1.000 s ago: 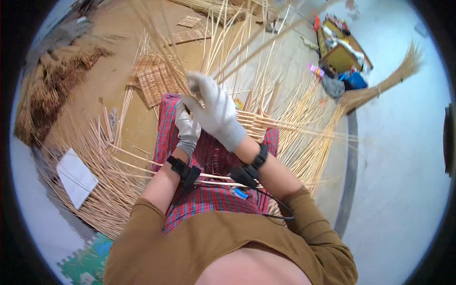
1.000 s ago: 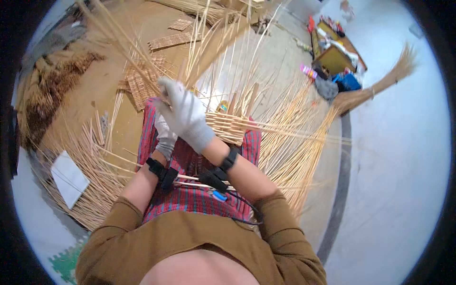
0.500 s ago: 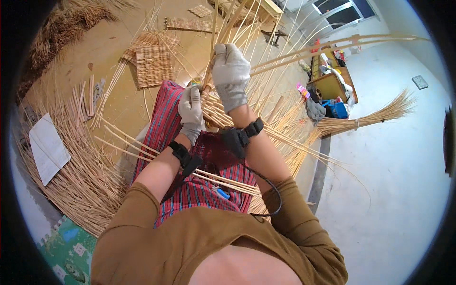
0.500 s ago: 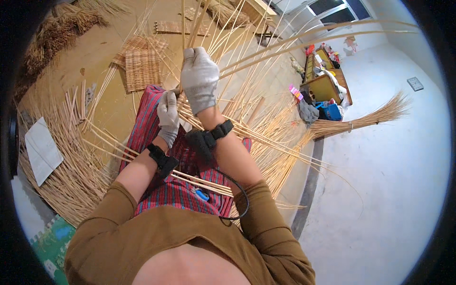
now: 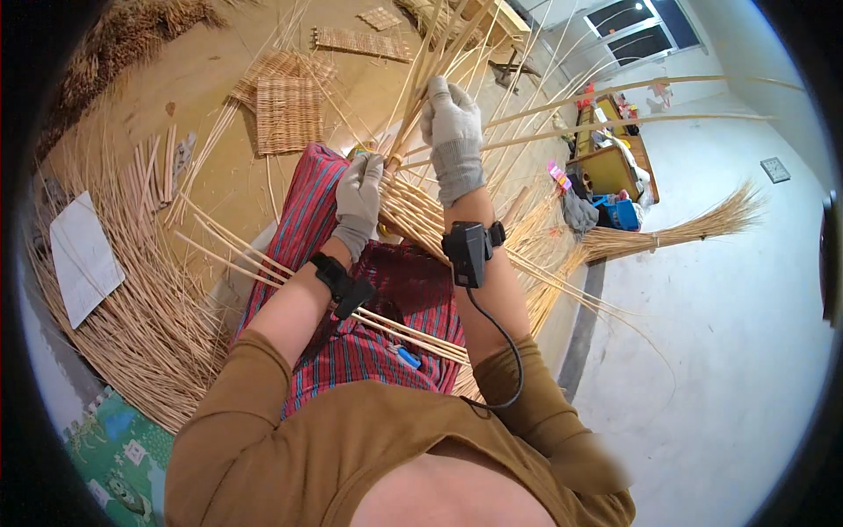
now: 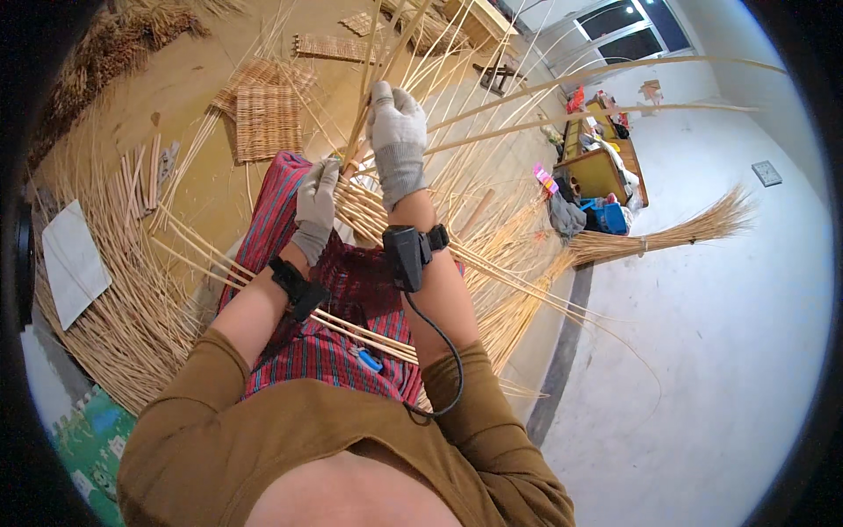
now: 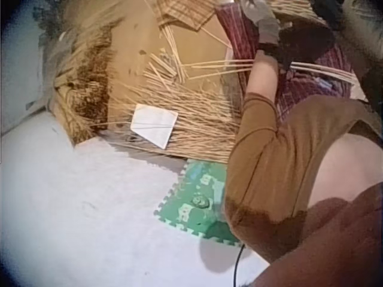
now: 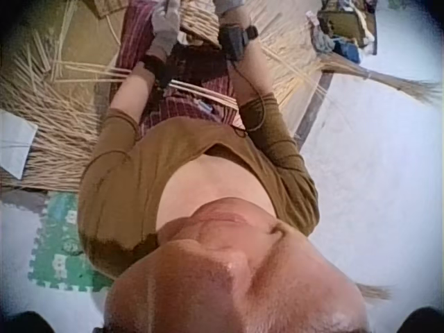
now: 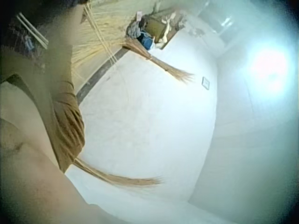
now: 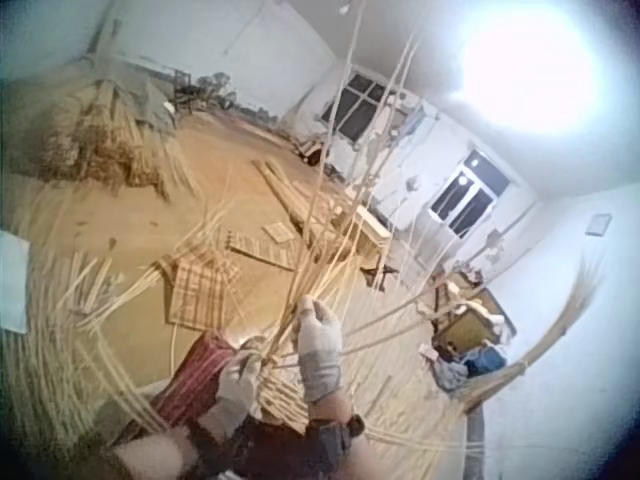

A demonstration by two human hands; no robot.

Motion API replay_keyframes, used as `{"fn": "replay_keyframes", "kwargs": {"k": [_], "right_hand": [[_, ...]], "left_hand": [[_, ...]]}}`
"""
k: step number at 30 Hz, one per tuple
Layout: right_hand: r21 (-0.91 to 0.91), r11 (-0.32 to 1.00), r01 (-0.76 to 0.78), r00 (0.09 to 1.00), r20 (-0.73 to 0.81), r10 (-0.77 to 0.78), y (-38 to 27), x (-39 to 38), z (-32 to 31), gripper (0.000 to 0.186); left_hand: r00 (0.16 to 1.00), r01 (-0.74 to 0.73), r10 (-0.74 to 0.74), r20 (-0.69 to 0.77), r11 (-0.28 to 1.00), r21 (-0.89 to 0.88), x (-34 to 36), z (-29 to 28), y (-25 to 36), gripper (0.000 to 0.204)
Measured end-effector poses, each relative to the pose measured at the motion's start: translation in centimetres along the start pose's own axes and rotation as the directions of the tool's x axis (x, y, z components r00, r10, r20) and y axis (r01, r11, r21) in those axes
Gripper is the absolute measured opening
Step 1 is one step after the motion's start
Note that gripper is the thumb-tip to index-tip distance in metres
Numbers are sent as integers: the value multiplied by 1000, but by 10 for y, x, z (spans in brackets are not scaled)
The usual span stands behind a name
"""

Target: Weaving a rectangular basket using long, flexible plant fibers.

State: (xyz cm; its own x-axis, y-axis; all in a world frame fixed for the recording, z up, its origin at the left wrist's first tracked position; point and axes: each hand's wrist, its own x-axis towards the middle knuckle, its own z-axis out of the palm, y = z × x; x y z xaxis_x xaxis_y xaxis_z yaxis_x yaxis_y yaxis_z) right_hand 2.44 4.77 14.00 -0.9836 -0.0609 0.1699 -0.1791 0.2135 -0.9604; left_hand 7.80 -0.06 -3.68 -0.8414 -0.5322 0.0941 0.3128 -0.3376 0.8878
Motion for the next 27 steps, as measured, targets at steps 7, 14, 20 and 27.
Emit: {"fn": "replay_keyframes", "kwargs": {"k": [7,14,20,27], "right_hand": [[16,995,99,995,15,-99,3,-6,11,29],[109,927,360,931,-97,-351,20,-45,31,28],[180,982,63,869,474,-143,40,-48,16,73],[240,970,36,974,210,-88,74,-91,38,67]], "left_hand": [[998,44,-38,49,992,-116,3,-5,-7,18],[1000,-24,23,-7,971,-236,-7,-10,-19,20],[980,-189,196,-31,968,163,-13,-12,-8,39],[973,-216,229,-24,945,246,-10,-13,-31,26]]}}
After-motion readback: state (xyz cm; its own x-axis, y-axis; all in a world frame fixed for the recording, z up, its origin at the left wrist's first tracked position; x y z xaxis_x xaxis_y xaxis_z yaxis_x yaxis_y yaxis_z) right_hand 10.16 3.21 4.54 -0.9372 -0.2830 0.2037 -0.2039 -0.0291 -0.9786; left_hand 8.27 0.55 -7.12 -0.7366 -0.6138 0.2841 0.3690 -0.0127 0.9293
